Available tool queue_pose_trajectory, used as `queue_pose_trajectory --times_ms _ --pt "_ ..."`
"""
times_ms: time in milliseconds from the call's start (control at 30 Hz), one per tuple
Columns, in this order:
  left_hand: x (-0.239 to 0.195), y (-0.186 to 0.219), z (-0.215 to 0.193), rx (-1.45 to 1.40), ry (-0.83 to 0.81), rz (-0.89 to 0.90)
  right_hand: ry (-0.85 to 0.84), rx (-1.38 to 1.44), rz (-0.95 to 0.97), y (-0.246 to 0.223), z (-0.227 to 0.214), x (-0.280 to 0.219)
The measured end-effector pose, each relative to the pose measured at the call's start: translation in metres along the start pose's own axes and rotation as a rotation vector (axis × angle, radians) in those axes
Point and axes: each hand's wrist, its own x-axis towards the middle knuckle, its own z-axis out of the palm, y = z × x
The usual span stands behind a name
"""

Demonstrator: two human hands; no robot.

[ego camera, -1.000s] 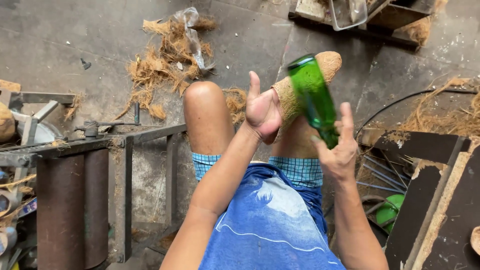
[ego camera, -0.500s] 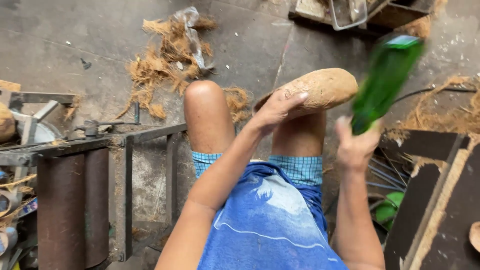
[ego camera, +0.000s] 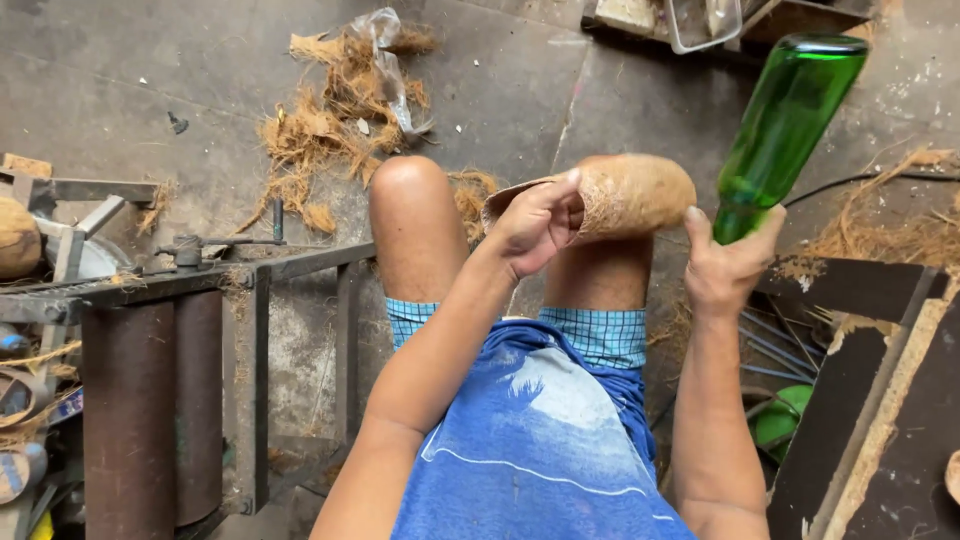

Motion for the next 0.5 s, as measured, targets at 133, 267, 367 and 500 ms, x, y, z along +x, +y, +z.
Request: queue_pose_trajectory --times_ms 133,267,367,500 --pt "-0.007 0.014 0.013 0.103 0.12 0.039 -0.131 -0.507 -0.165 -0.047 -0.008 -0.007" --pt "-0.04 0.044 0.092 0.013 -0.065 0.108 -0.377 -0.557 0.019 -0.103 0.008 -0.024" --pt "-0.014 0.02 0.034 0.187 -0.172 0.063 -0.48 -0.475 -0.074 -0.078 0.004 -0.048" --pt "-0.012 0.007 0.041 0.026 -0.114 0.129 -0.578 -0.666 -0.353 -0.039 0.004 -0.064"
